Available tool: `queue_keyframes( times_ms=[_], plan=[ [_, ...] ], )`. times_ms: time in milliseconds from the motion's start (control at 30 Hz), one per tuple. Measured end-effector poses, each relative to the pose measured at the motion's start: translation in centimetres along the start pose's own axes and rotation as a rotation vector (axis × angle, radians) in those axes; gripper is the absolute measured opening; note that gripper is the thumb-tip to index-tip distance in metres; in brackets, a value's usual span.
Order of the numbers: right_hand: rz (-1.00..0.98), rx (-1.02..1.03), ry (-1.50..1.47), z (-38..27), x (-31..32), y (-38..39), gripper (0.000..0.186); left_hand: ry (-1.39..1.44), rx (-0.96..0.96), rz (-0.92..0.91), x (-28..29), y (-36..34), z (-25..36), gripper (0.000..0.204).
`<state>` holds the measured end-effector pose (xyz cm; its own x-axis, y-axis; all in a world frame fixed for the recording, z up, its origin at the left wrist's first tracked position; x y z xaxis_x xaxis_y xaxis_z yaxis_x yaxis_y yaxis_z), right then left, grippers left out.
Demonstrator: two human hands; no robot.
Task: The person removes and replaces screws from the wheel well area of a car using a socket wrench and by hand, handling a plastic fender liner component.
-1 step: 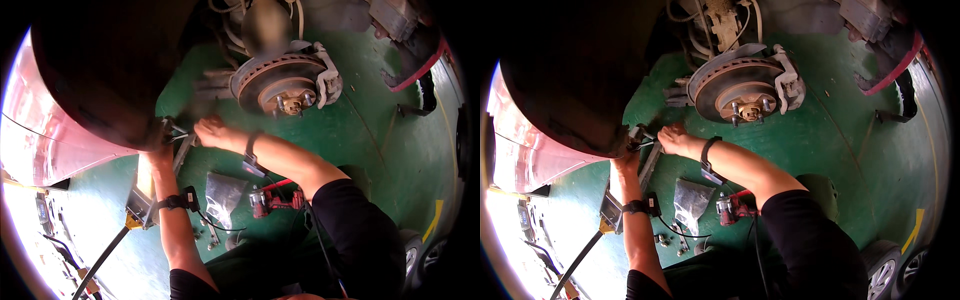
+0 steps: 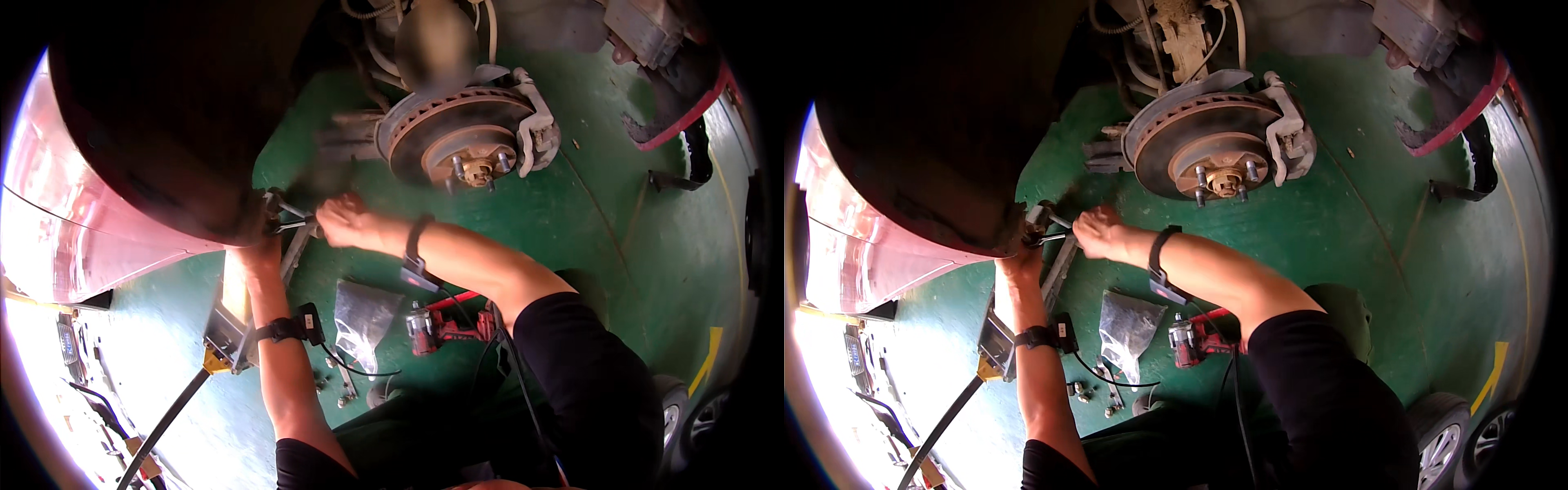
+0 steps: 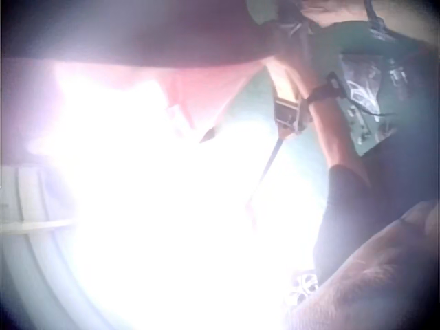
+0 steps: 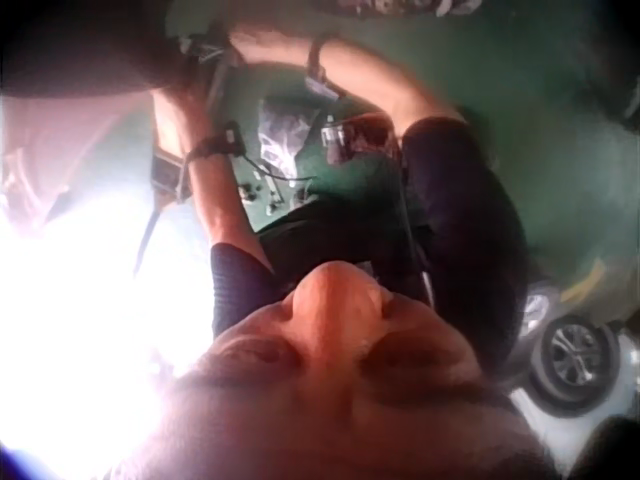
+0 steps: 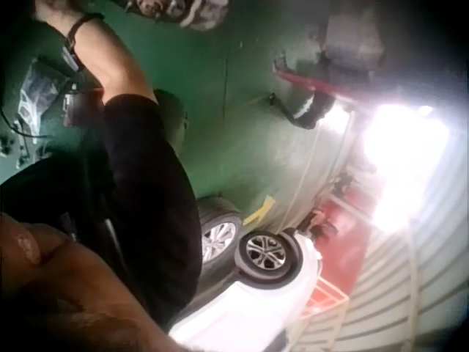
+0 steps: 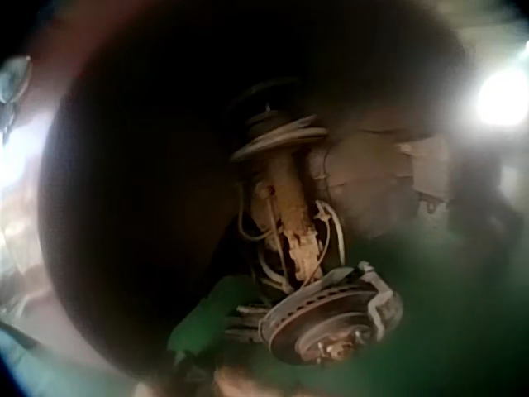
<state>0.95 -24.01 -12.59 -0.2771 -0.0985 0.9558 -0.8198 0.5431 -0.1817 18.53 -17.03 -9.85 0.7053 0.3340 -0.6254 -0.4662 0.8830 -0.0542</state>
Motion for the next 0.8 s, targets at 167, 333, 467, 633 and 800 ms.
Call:
queue_keyframes(
  times_ms=[167, 333, 467, 633, 800],
  plan=[
    [0.574, 0.413, 0.105, 1.0, -1.1, 5.8, 0.020, 0.023, 0.087, -0.029, -4.6, -0.7, -3.9, 0.020],
    [-0.220, 0.000, -0.497, -7.3, 3.7, 6.4, 0.034, -0.425, -0.112, 0.020, -3.6, 0.7, -2.0, 0.016],
    [-0.240, 0.024, -0.523, -5.2, 3.2, 5.1, 0.022, -0.136, 0.227, 0.094, -5.7, 1.6, -1.9, 0.023],
    [-0.064, -0.040, -0.414, 1.5, -0.5, 2.4, 0.015, 0.073, 0.326, 0.058, -2.8, 1.6, -1.9, 0.033],
    [0.227, -0.230, 0.473, 9.4, -2.4, -2.1, 0.018, 0.189, 0.373, 0.110, -3.8, 0.3, -5.6, 0.037]
  ],
)
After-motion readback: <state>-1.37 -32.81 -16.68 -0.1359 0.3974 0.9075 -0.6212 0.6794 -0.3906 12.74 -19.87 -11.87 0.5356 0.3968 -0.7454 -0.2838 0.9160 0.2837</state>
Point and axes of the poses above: each hand's wrist, its own y-axis away from the middle knuckle, its own x-axis out of the back of the hand, z = x × y, the point moved 4 cm from there along -y, towards the middle knuckle, and after that the axes turned 3 degrees about z, right-handed, at the moved point
